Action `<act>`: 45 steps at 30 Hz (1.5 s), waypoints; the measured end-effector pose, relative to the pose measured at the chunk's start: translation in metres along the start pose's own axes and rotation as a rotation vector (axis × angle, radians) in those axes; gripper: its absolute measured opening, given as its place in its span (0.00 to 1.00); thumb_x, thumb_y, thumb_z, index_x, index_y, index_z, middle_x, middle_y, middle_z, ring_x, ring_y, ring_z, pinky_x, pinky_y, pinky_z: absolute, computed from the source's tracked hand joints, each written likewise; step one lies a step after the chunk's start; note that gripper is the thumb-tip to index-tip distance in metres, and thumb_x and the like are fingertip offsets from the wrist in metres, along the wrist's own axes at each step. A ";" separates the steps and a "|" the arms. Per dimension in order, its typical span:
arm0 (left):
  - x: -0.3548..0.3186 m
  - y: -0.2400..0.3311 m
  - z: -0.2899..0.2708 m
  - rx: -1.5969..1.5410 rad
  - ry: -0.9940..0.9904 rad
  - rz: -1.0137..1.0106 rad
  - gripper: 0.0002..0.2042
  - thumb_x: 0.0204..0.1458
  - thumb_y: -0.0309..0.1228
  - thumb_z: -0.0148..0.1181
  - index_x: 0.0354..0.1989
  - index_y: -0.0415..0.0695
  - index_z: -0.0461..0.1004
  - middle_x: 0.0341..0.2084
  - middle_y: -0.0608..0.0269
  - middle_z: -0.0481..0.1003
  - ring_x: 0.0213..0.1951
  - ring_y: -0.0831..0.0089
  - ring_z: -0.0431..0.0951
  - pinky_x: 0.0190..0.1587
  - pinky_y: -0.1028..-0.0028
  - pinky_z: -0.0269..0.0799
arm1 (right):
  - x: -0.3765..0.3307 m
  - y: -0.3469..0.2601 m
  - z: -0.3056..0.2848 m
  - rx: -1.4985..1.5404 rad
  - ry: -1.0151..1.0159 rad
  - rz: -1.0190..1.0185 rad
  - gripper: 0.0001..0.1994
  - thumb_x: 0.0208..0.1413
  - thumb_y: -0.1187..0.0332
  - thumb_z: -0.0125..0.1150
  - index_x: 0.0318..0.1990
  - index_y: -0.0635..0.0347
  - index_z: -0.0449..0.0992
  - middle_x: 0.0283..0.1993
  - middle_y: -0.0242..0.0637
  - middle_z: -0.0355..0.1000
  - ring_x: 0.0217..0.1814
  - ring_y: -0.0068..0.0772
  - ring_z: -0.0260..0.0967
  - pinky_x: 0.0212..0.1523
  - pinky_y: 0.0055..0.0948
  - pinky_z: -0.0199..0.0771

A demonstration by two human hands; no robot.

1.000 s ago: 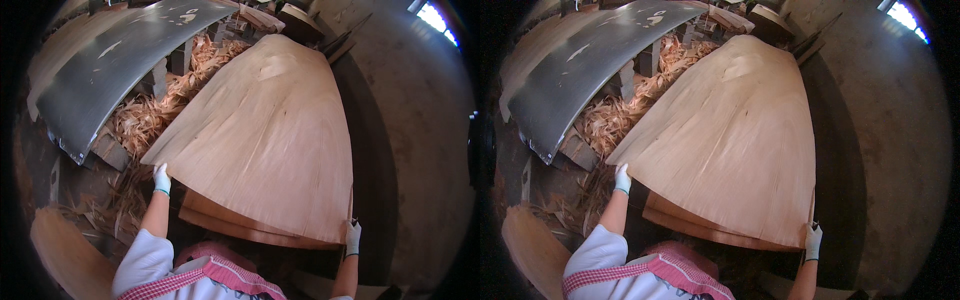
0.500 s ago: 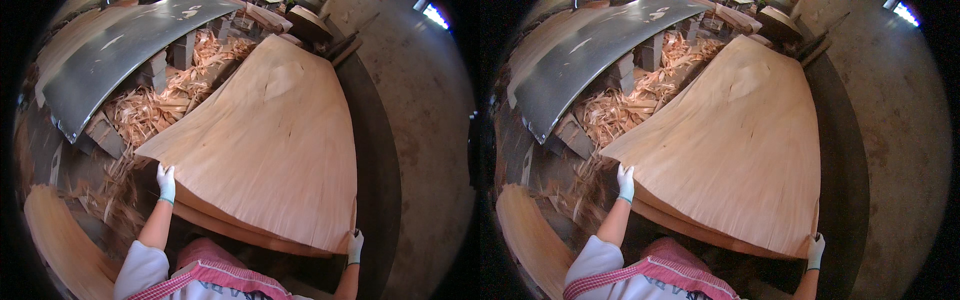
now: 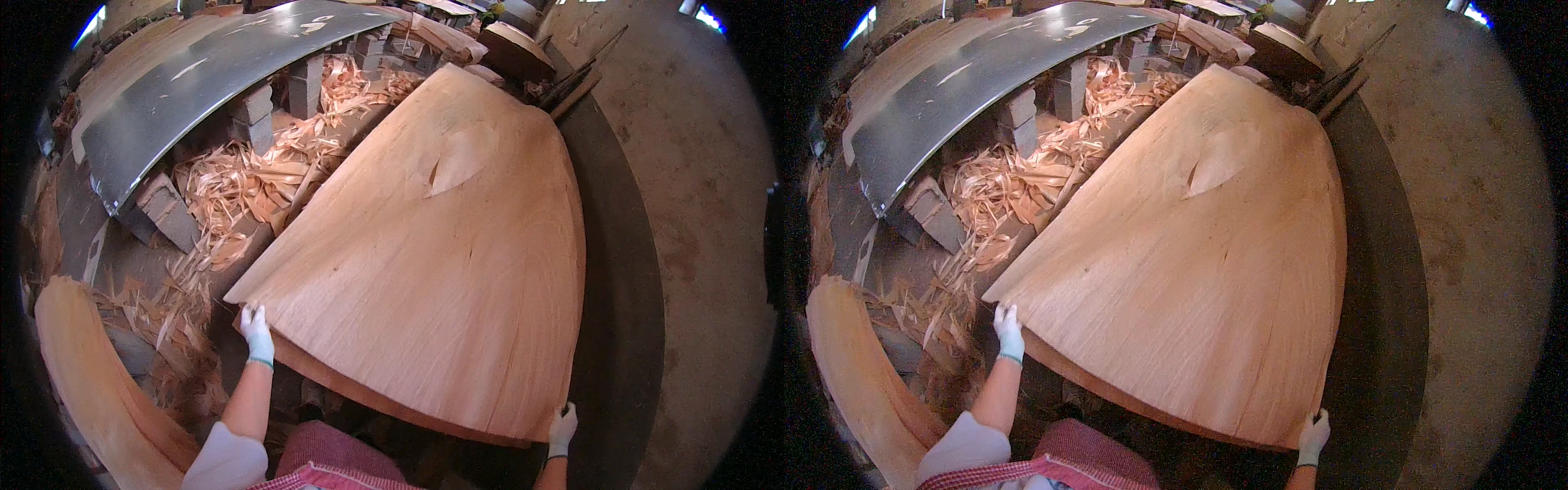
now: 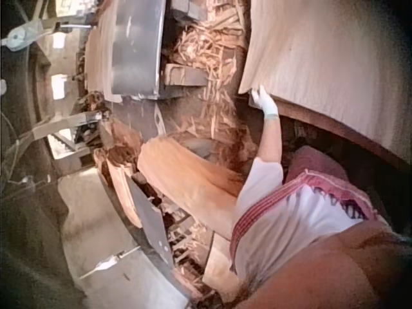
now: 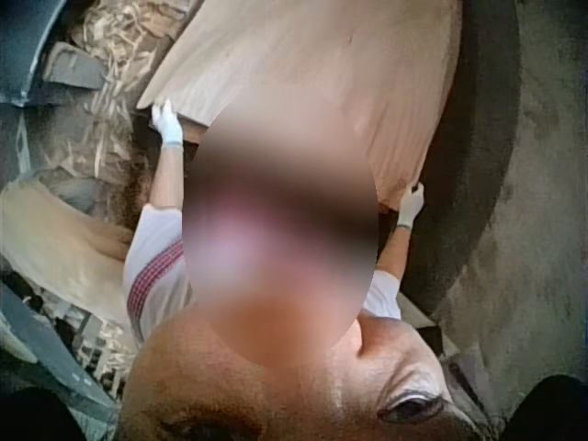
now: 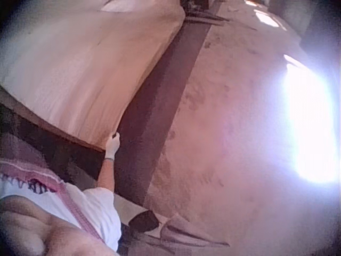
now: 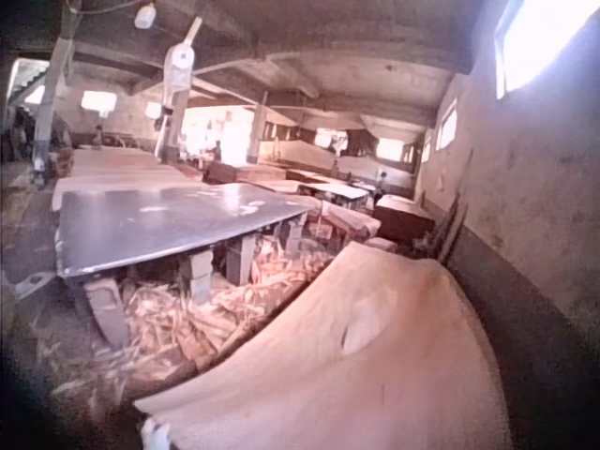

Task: The person sorts large veneer sheets by picking them up from a pile, inspecting both sides, and placing them onto different stacks or onto a long wooden rod for organization.

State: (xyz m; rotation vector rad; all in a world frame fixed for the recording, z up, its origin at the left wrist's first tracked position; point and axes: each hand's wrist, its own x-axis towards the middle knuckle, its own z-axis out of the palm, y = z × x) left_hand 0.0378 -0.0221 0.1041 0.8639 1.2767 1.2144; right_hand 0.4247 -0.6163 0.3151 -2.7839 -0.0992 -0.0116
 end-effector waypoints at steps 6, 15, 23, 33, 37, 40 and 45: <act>0.016 -0.009 0.024 -0.016 0.085 -0.257 0.22 0.51 0.31 0.60 0.55 0.45 0.66 0.47 0.67 0.70 0.45 0.73 0.69 0.39 0.70 0.66 | 0.020 0.003 0.052 -0.087 -0.016 0.021 0.18 0.60 0.63 0.53 0.53 0.66 0.68 0.45 0.52 0.73 0.47 0.52 0.70 0.45 0.43 0.69; 0.002 -0.070 0.022 -0.074 0.025 -0.270 0.14 0.50 0.29 0.61 0.44 0.38 0.72 0.37 0.64 0.74 0.35 0.75 0.72 0.37 0.75 0.68 | 0.023 0.008 0.084 -0.334 -0.025 0.130 0.19 0.61 0.60 0.51 0.54 0.63 0.66 0.42 0.50 0.74 0.43 0.51 0.72 0.42 0.44 0.70; -0.011 -0.156 -0.014 0.120 0.060 -0.554 0.13 0.49 0.37 0.62 0.40 0.43 0.75 0.33 0.63 0.75 0.32 0.74 0.72 0.32 0.70 0.69 | 0.030 0.038 0.114 -0.494 -0.024 0.118 0.21 0.63 0.54 0.45 0.56 0.59 0.64 0.45 0.48 0.73 0.42 0.51 0.72 0.42 0.45 0.71; -0.008 -0.182 0.006 0.473 0.172 -0.303 0.13 0.44 0.35 0.64 0.32 0.37 0.79 0.29 0.52 0.79 0.31 0.65 0.79 0.35 0.68 0.71 | 0.019 0.041 0.114 -0.554 -0.050 -0.017 0.18 0.59 0.55 0.51 0.41 0.64 0.72 0.37 0.52 0.73 0.33 0.52 0.71 0.32 0.45 0.72; -0.014 -0.175 0.020 0.591 0.186 -0.157 0.16 0.42 0.38 0.65 0.31 0.35 0.77 0.28 0.44 0.78 0.32 0.54 0.79 0.36 0.63 0.71 | 0.054 0.096 0.144 -0.481 -0.094 0.031 0.24 0.63 0.57 0.43 0.57 0.70 0.62 0.51 0.58 0.69 0.50 0.58 0.68 0.47 0.43 0.70; -0.005 -0.175 0.025 0.616 0.232 -0.200 0.15 0.43 0.38 0.64 0.30 0.36 0.77 0.28 0.46 0.78 0.34 0.51 0.78 0.38 0.61 0.71 | 0.064 0.098 0.150 -0.458 -0.159 -0.061 0.24 0.64 0.58 0.43 0.57 0.72 0.61 0.52 0.60 0.68 0.51 0.57 0.68 0.48 0.43 0.70; 0.001 -0.187 0.015 0.451 0.299 -0.295 0.16 0.43 0.37 0.65 0.36 0.37 0.79 0.33 0.49 0.79 0.37 0.57 0.80 0.40 0.65 0.72 | 0.056 0.101 0.161 -0.410 -0.227 0.015 0.23 0.64 0.59 0.43 0.57 0.71 0.61 0.53 0.60 0.67 0.53 0.57 0.67 0.50 0.43 0.68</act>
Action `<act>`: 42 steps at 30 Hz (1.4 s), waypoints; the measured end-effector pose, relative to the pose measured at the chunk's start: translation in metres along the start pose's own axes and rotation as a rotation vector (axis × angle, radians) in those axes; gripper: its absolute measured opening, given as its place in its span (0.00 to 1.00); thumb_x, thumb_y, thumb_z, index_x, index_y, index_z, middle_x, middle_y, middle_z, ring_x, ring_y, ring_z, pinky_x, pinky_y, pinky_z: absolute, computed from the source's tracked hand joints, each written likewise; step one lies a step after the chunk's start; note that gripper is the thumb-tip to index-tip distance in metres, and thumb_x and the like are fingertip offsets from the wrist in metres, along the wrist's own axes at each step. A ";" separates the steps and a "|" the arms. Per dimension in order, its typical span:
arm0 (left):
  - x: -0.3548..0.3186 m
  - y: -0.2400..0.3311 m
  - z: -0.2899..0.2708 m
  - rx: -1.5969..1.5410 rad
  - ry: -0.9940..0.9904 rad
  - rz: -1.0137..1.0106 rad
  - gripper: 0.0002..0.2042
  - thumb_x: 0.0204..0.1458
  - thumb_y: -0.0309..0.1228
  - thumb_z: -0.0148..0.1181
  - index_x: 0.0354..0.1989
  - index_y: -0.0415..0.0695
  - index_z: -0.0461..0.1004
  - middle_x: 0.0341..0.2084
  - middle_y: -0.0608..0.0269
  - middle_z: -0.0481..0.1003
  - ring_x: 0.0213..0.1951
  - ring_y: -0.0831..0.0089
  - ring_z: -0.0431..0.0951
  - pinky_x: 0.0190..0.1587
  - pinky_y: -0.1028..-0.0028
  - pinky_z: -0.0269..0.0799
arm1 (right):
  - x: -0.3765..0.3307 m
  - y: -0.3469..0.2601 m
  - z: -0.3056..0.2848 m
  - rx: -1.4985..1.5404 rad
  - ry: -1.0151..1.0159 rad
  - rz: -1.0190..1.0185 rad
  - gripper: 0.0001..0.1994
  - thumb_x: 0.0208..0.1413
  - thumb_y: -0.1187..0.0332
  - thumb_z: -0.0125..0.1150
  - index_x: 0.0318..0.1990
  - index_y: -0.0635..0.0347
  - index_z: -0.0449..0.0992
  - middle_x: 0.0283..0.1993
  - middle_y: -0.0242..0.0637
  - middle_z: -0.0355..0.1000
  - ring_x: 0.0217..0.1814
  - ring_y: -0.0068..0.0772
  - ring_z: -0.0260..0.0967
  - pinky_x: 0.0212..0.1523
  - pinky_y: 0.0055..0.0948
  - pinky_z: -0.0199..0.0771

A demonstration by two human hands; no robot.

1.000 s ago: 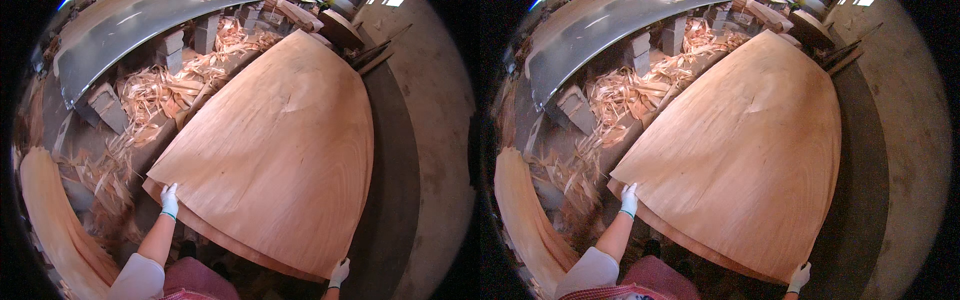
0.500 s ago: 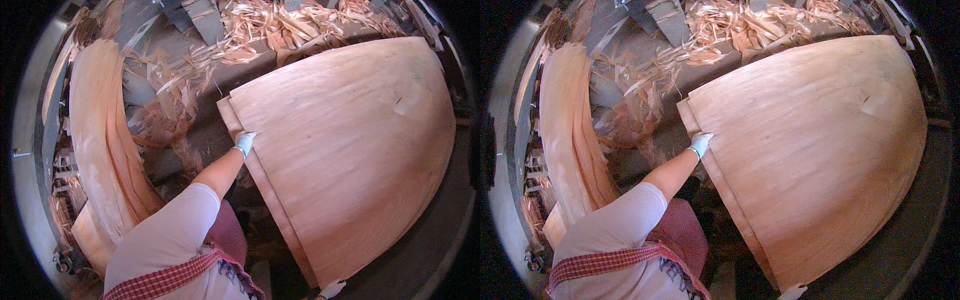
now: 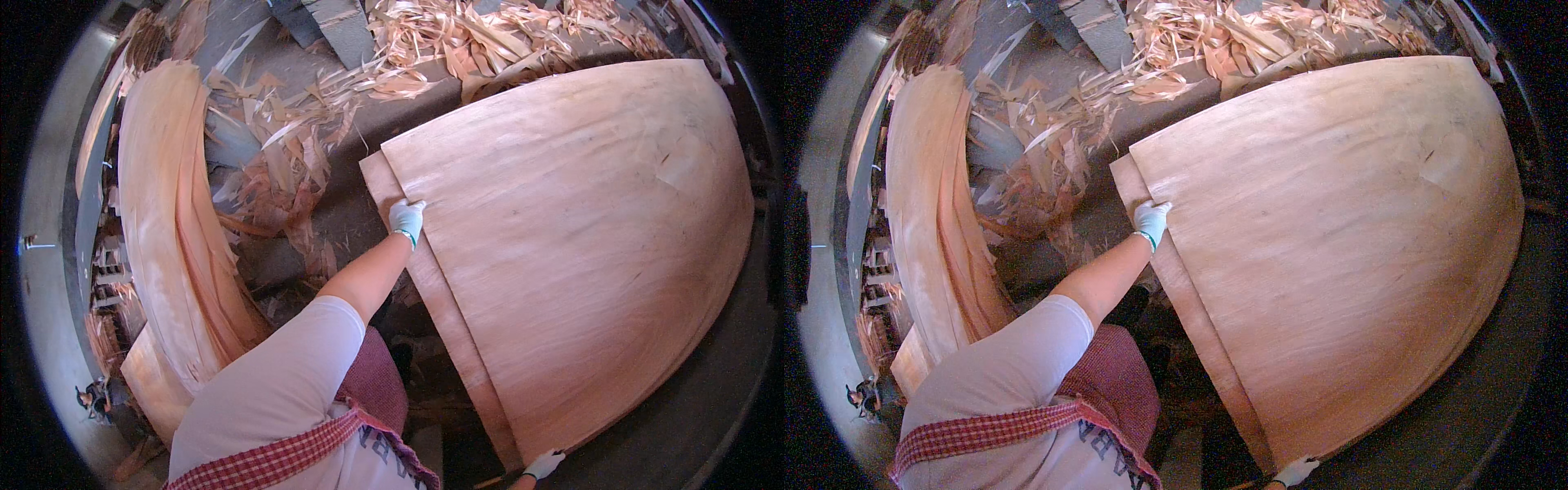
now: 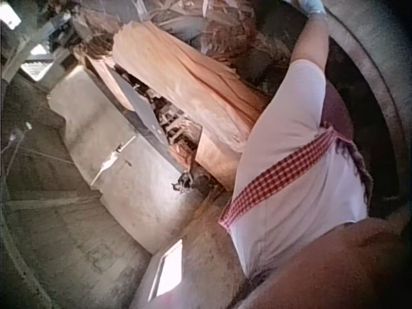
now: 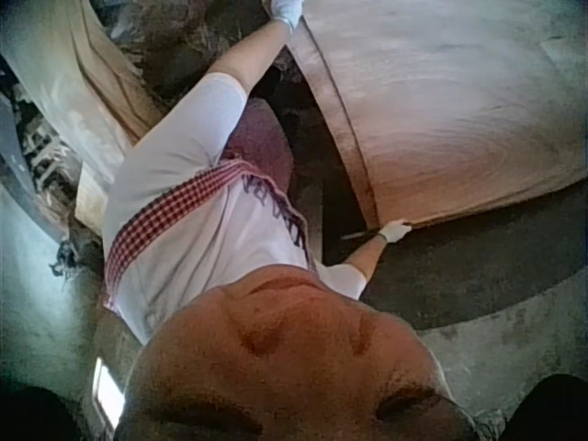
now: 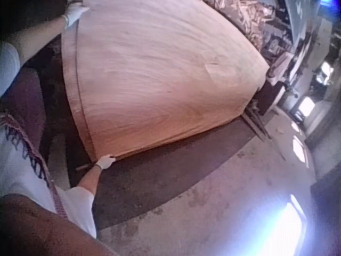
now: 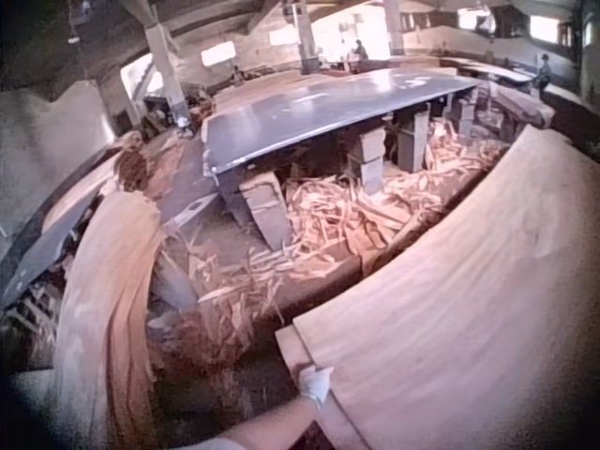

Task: The person sorts large veneer sheets by picking them up from a pile, inspecting both sides, and placing them onto different stacks or onto a long wooden rod for organization.

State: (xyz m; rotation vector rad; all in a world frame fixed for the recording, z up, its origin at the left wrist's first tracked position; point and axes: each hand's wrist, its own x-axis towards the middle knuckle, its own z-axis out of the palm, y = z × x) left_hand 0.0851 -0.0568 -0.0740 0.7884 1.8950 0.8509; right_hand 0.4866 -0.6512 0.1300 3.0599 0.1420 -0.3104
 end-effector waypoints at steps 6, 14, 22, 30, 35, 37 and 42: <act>-0.002 0.019 0.002 0.050 -0.025 -0.017 0.17 0.43 0.36 0.65 0.37 0.37 0.79 0.34 0.49 0.79 0.38 0.59 0.80 0.41 0.67 0.72 | 0.016 0.014 0.023 -0.035 -0.017 0.037 0.23 0.64 0.57 0.43 0.59 0.66 0.60 0.52 0.57 0.68 0.50 0.56 0.69 0.46 0.44 0.70; 0.010 0.002 0.006 0.019 -0.053 -0.050 0.22 0.41 0.37 0.67 0.40 0.31 0.76 0.37 0.47 0.78 0.40 0.59 0.78 0.45 0.65 0.71 | 0.017 0.010 0.032 -0.017 -0.043 0.114 0.23 0.63 0.59 0.45 0.57 0.68 0.62 0.57 0.58 0.64 0.56 0.56 0.65 0.52 0.42 0.67; 0.017 0.026 -0.053 0.316 -0.592 0.037 0.11 0.52 0.37 0.58 0.29 0.42 0.75 0.23 0.65 0.72 0.27 0.74 0.70 0.31 0.72 0.68 | 0.050 -0.028 0.029 -0.128 -0.086 0.016 0.23 0.59 0.54 0.49 0.54 0.62 0.68 0.50 0.53 0.71 0.50 0.56 0.68 0.49 0.45 0.67; -0.025 0.034 -0.057 0.125 -0.409 -0.104 0.14 0.50 0.33 0.62 0.40 0.36 0.75 0.38 0.57 0.73 0.37 0.69 0.73 0.34 0.75 0.67 | 0.078 0.017 0.035 -0.138 -0.172 0.179 0.18 0.59 0.58 0.53 0.49 0.64 0.68 0.46 0.52 0.72 0.47 0.54 0.70 0.45 0.48 0.71; 0.023 0.019 -0.057 0.377 -0.475 0.081 0.15 0.50 0.36 0.61 0.40 0.38 0.74 0.36 0.59 0.74 0.35 0.73 0.72 0.32 0.75 0.67 | 0.098 0.013 0.048 -0.113 -0.157 0.193 0.18 0.60 0.58 0.51 0.49 0.64 0.69 0.46 0.50 0.73 0.48 0.52 0.70 0.46 0.49 0.71; 0.013 0.027 -0.050 0.450 -0.413 0.078 0.15 0.50 0.39 0.60 0.38 0.39 0.75 0.32 0.62 0.73 0.31 0.75 0.71 0.31 0.76 0.66 | 0.102 0.020 0.053 -0.128 -0.180 0.196 0.19 0.60 0.57 0.51 0.50 0.64 0.69 0.48 0.50 0.72 0.48 0.53 0.70 0.46 0.49 0.71; -0.066 0.053 -0.046 0.446 -0.232 0.147 0.15 0.51 0.42 0.59 0.30 0.41 0.76 0.23 0.64 0.73 0.25 0.74 0.70 0.28 0.73 0.65 | 0.077 0.031 0.060 0.102 -0.064 0.245 0.25 0.58 0.55 0.54 0.57 0.65 0.63 0.57 0.52 0.65 0.57 0.53 0.64 0.53 0.49 0.66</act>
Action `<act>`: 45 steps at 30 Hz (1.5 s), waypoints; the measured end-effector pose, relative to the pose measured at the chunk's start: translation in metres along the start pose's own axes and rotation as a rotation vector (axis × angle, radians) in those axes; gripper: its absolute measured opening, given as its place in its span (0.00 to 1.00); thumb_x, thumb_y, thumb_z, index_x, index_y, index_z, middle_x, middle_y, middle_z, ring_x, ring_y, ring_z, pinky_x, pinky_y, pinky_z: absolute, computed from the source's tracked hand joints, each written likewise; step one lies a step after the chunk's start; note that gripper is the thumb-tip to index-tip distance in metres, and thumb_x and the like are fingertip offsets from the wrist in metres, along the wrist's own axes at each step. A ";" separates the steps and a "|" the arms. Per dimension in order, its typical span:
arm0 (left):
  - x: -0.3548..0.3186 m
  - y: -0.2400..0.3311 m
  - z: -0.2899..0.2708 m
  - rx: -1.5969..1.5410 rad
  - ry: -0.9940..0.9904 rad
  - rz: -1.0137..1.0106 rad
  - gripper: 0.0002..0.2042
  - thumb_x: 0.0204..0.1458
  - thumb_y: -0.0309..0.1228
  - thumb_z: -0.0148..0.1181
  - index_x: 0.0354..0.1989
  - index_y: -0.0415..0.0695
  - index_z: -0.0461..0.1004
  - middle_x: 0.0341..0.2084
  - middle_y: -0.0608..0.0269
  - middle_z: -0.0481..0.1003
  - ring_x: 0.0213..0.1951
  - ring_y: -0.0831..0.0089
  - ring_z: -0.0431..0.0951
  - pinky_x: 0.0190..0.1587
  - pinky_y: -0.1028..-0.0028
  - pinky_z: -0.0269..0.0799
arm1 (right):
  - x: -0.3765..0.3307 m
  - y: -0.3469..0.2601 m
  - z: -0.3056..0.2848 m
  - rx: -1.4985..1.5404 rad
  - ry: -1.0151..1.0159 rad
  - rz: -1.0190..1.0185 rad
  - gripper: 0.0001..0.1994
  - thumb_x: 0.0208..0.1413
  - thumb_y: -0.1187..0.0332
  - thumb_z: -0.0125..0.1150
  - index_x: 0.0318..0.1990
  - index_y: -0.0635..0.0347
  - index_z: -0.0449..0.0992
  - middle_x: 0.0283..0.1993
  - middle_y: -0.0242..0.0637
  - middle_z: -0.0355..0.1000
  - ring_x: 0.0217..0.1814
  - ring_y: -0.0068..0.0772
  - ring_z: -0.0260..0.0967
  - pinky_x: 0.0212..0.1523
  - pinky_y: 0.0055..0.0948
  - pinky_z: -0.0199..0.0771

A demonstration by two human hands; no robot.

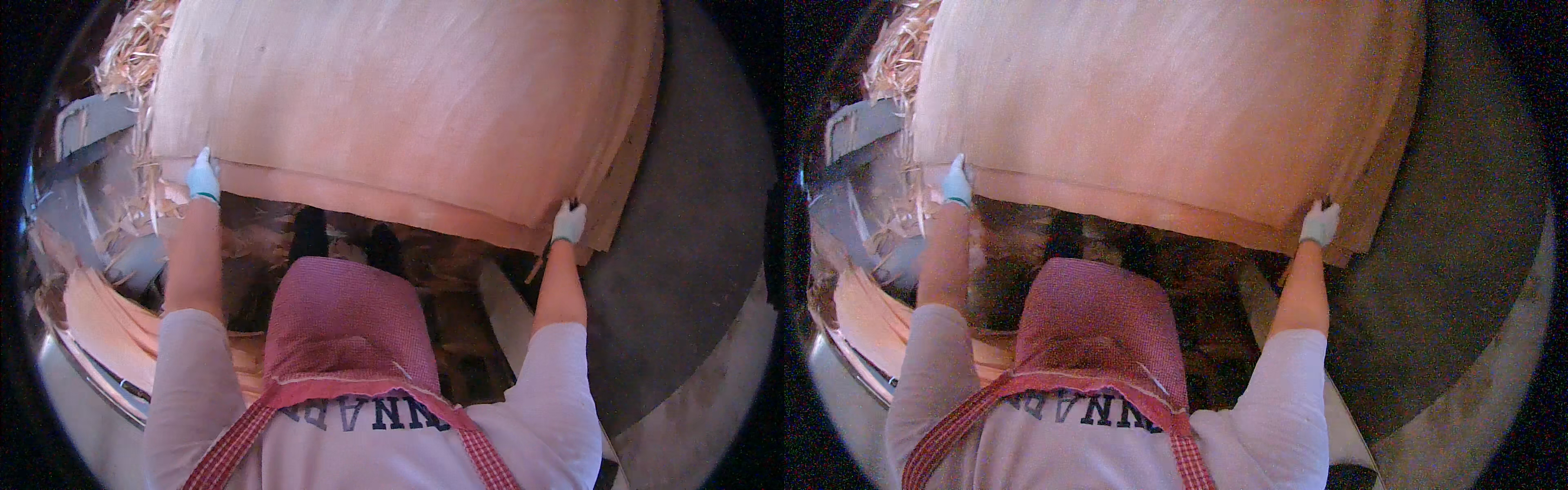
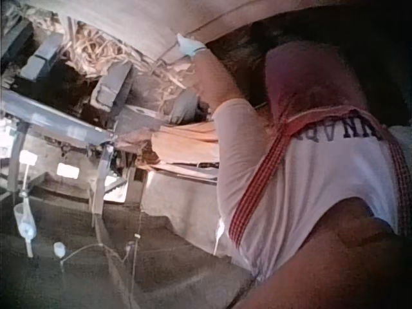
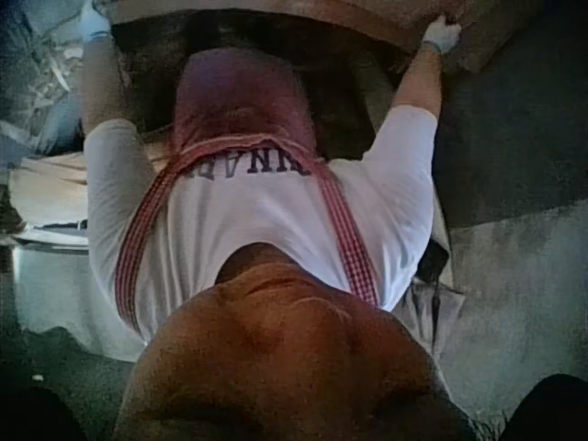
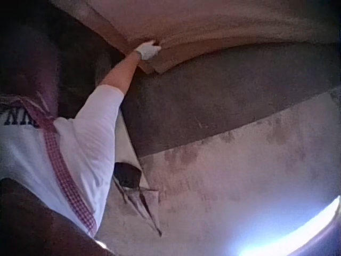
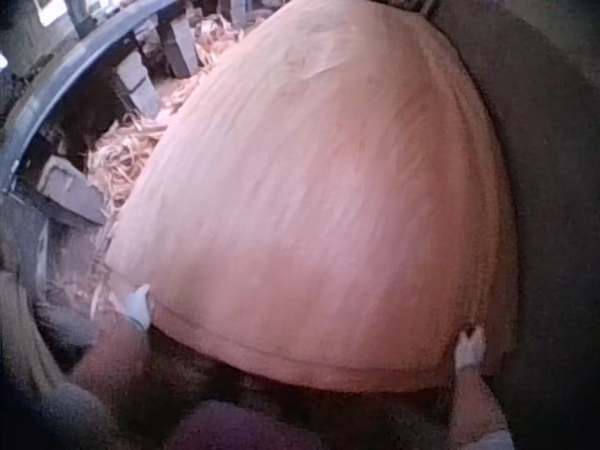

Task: The person sorts large veneer sheets by picking them up from a pile, inspecting both sides, and placing them onto different stacks or onto a long wooden rod for organization.

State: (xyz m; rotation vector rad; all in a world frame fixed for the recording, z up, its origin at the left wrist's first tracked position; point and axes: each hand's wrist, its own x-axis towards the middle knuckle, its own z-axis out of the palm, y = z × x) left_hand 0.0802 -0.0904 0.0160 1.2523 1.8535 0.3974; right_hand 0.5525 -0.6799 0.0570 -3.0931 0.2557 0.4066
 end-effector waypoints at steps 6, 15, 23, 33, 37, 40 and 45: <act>-0.167 0.031 0.055 0.571 -0.048 0.841 0.11 0.48 0.28 0.54 0.39 0.36 0.71 0.38 0.47 0.73 0.43 0.51 0.71 0.49 0.59 0.65 | -0.091 0.057 0.014 -0.045 0.098 -0.014 0.29 0.56 0.56 0.57 0.60 0.63 0.59 0.57 0.51 0.64 0.57 0.52 0.64 0.53 0.47 0.67; -0.270 0.019 0.114 1.011 -0.504 1.277 0.26 0.46 0.27 0.50 0.59 0.43 0.64 0.61 0.44 0.58 0.63 0.50 0.56 0.64 0.56 0.50 | -0.085 0.117 -0.048 0.126 -0.050 0.106 0.28 0.57 0.49 0.51 0.57 0.63 0.68 0.54 0.54 0.69 0.54 0.55 0.67 0.51 0.45 0.67; -0.264 0.027 0.130 1.285 -0.669 1.270 0.31 0.44 0.31 0.53 0.62 0.41 0.59 0.61 0.38 0.57 0.61 0.45 0.60 0.58 0.56 0.60 | -0.097 0.277 -0.065 -0.019 0.283 0.356 0.21 0.56 0.53 0.57 0.45 0.62 0.72 0.43 0.52 0.73 0.44 0.54 0.69 0.43 0.46 0.68; -0.271 0.043 0.132 1.455 -0.720 1.195 0.29 0.49 0.33 0.49 0.64 0.44 0.57 0.63 0.42 0.55 0.62 0.51 0.60 0.57 0.58 0.62 | -0.009 0.257 -0.156 0.016 0.308 0.264 0.23 0.56 0.52 0.57 0.50 0.61 0.71 0.45 0.53 0.71 0.49 0.53 0.68 0.46 0.45 0.68; -0.269 0.041 0.131 1.460 -0.715 1.173 0.29 0.49 0.34 0.50 0.63 0.45 0.59 0.64 0.43 0.54 0.61 0.51 0.61 0.55 0.57 0.64 | 0.006 0.222 -0.198 0.036 0.323 0.287 0.26 0.56 0.51 0.56 0.54 0.61 0.69 0.49 0.54 0.71 0.51 0.53 0.68 0.49 0.46 0.68; -0.279 0.055 0.127 1.549 -0.755 1.062 0.26 0.54 0.35 0.44 0.64 0.50 0.57 0.66 0.49 0.52 0.62 0.54 0.62 0.56 0.57 0.62 | 0.016 0.197 -0.230 0.057 0.333 0.244 0.27 0.55 0.50 0.56 0.55 0.61 0.69 0.51 0.55 0.70 0.53 0.54 0.68 0.50 0.46 0.67; -0.282 0.075 0.113 1.450 -0.805 0.970 0.23 0.53 0.35 0.46 0.59 0.48 0.63 0.60 0.49 0.60 0.50 0.54 0.73 0.49 0.55 0.69 | 0.021 0.129 -0.272 0.140 0.245 0.251 0.29 0.56 0.50 0.56 0.56 0.65 0.67 0.53 0.52 0.70 0.55 0.54 0.67 0.53 0.45 0.67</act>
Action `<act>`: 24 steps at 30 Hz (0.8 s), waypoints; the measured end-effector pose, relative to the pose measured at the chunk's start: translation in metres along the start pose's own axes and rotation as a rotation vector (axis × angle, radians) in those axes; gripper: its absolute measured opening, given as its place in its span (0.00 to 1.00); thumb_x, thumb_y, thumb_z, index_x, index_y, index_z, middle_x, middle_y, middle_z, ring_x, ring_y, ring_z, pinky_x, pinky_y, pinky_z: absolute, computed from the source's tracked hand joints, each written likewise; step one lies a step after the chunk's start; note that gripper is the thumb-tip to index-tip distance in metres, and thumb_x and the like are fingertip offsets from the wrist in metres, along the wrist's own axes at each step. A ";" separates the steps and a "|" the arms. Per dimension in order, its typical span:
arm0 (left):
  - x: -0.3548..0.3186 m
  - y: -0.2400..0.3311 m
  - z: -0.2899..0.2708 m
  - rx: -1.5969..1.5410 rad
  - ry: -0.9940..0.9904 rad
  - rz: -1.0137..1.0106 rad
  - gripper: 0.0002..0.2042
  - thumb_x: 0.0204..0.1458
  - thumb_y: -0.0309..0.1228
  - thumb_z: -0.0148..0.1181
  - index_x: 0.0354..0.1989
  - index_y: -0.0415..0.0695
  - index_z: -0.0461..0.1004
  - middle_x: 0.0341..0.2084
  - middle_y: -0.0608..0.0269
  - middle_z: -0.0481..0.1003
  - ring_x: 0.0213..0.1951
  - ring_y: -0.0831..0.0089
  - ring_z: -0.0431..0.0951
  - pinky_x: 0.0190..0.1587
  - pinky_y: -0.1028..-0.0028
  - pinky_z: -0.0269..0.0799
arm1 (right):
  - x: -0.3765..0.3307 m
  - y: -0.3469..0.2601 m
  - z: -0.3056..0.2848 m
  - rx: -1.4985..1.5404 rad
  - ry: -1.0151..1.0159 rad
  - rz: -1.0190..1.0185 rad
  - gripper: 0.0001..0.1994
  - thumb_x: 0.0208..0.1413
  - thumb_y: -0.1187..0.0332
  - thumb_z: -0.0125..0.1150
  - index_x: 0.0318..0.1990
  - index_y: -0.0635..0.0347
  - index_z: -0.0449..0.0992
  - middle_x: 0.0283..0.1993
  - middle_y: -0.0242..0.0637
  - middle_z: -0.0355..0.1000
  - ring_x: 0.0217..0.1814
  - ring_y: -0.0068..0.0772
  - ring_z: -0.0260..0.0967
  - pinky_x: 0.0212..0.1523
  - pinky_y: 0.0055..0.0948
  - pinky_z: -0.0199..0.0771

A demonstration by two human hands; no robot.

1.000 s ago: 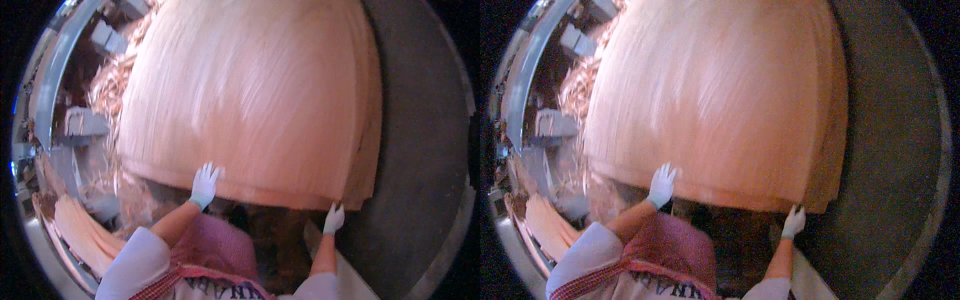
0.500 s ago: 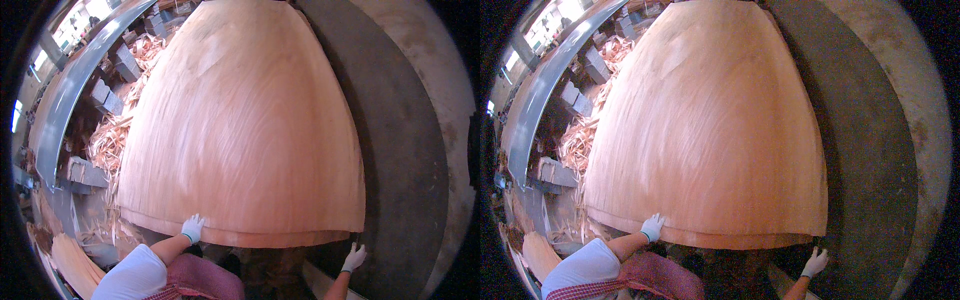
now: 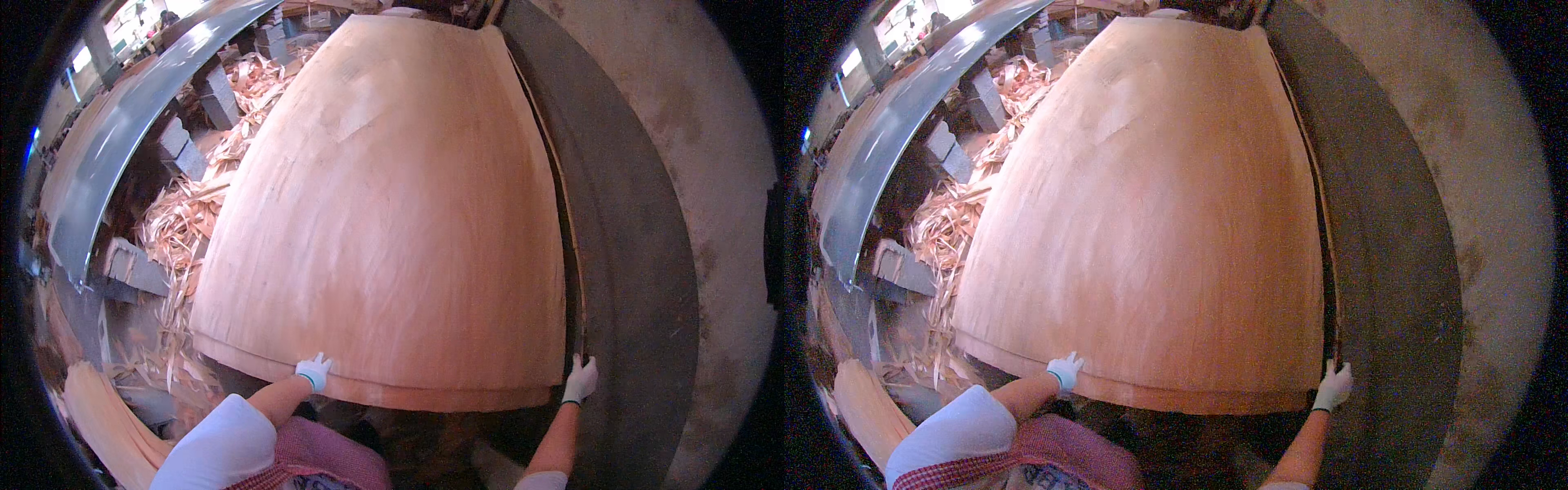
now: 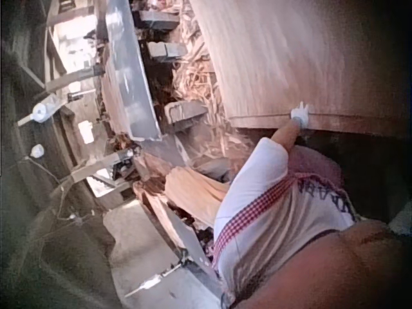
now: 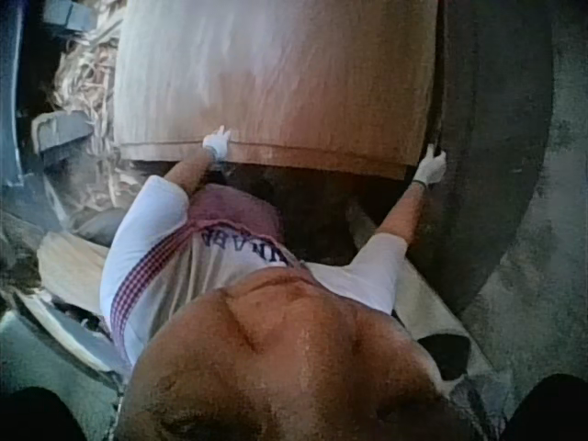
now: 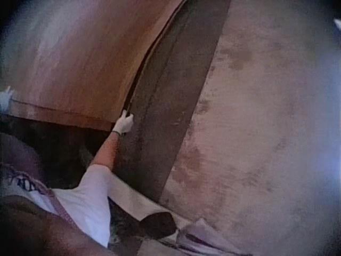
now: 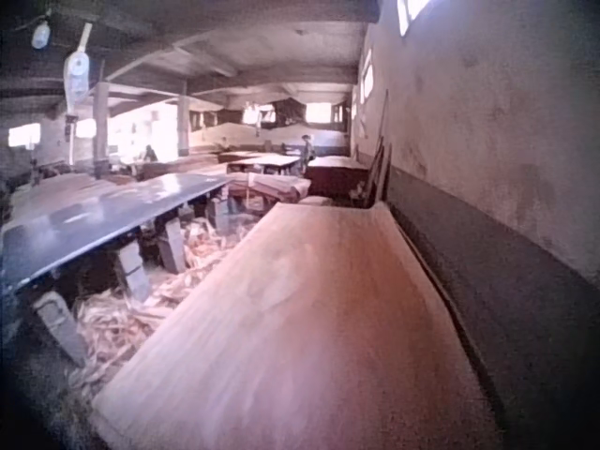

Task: The person sorts large veneer sheets by picking them up from a pile, inspecting both sides, and placing them onto different stacks or onto a long wooden rod for organization.

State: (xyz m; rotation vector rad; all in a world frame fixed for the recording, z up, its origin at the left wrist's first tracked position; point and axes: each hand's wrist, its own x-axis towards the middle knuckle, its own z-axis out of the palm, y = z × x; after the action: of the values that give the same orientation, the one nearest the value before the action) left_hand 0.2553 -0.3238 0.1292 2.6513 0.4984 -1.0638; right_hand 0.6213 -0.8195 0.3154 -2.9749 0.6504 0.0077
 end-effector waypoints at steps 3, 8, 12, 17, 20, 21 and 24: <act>-0.013 0.000 -0.024 -0.070 0.013 -0.116 0.20 0.52 0.35 0.48 0.54 0.45 0.68 0.55 0.48 0.66 0.45 0.53 0.77 0.48 0.54 0.70 | -0.025 -0.038 -0.019 0.083 0.024 -0.043 0.29 0.55 0.49 0.55 0.56 0.65 0.68 0.54 0.53 0.69 0.56 0.54 0.67 0.54 0.45 0.66; -0.073 0.023 -0.057 -0.379 0.151 -0.079 0.22 0.54 0.41 0.51 0.52 0.39 0.69 0.54 0.44 0.67 0.49 0.49 0.74 0.52 0.57 0.69 | -0.124 -0.078 -0.036 0.229 -0.121 -0.274 0.23 0.58 0.51 0.54 0.44 0.68 0.73 0.42 0.53 0.73 0.43 0.54 0.71 0.43 0.47 0.69; -0.071 0.083 -0.093 -1.024 0.313 0.208 0.32 0.57 0.50 0.49 0.60 0.35 0.61 0.53 0.42 0.69 0.54 0.51 0.70 0.56 0.60 0.66 | -0.280 -0.100 0.008 0.642 -0.303 -0.388 0.18 0.57 0.57 0.55 0.26 0.64 0.69 0.25 0.42 0.69 0.28 0.33 0.62 0.31 0.39 0.65; -0.135 0.117 -0.257 -1.584 0.287 0.111 0.29 0.57 0.50 0.50 0.51 0.32 0.63 0.33 0.45 0.74 0.27 0.61 0.77 0.28 0.61 0.74 | -0.461 -0.146 -0.042 0.919 -0.729 -0.493 0.13 0.59 0.61 0.55 0.32 0.64 0.70 0.22 0.40 0.68 0.25 0.32 0.65 0.27 0.37 0.65; -0.146 0.047 -0.243 -1.377 0.553 0.047 0.20 0.56 0.46 0.52 0.33 0.36 0.68 0.19 0.50 0.71 0.19 0.62 0.74 0.20 0.61 0.69 | -0.472 -0.159 -0.082 0.700 -0.801 -0.974 0.12 0.59 0.63 0.54 0.44 0.63 0.71 0.35 0.50 0.74 0.37 0.45 0.74 0.38 0.37 0.72; -0.133 0.013 -0.214 -1.312 0.670 0.072 0.19 0.56 0.45 0.53 0.30 0.37 0.69 0.19 0.51 0.71 0.21 0.63 0.73 0.25 0.62 0.68 | -0.470 -0.155 -0.071 0.695 -0.783 -1.036 0.13 0.58 0.63 0.54 0.45 0.62 0.72 0.37 0.50 0.74 0.40 0.45 0.74 0.41 0.36 0.72; -0.174 -0.059 -0.156 -1.140 0.818 0.075 0.16 0.56 0.41 0.54 0.33 0.36 0.71 0.22 0.47 0.72 0.27 0.58 0.72 0.33 0.58 0.67 | -0.451 -0.132 -0.013 0.673 -0.725 -0.967 0.13 0.57 0.63 0.53 0.44 0.60 0.74 0.41 0.48 0.74 0.45 0.44 0.73 0.46 0.34 0.71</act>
State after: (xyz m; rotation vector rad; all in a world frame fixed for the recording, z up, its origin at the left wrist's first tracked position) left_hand 0.2105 -0.2552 0.3557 1.8552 0.8053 0.3767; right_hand 0.2664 -0.5140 0.3518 -2.0898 -0.7200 0.6052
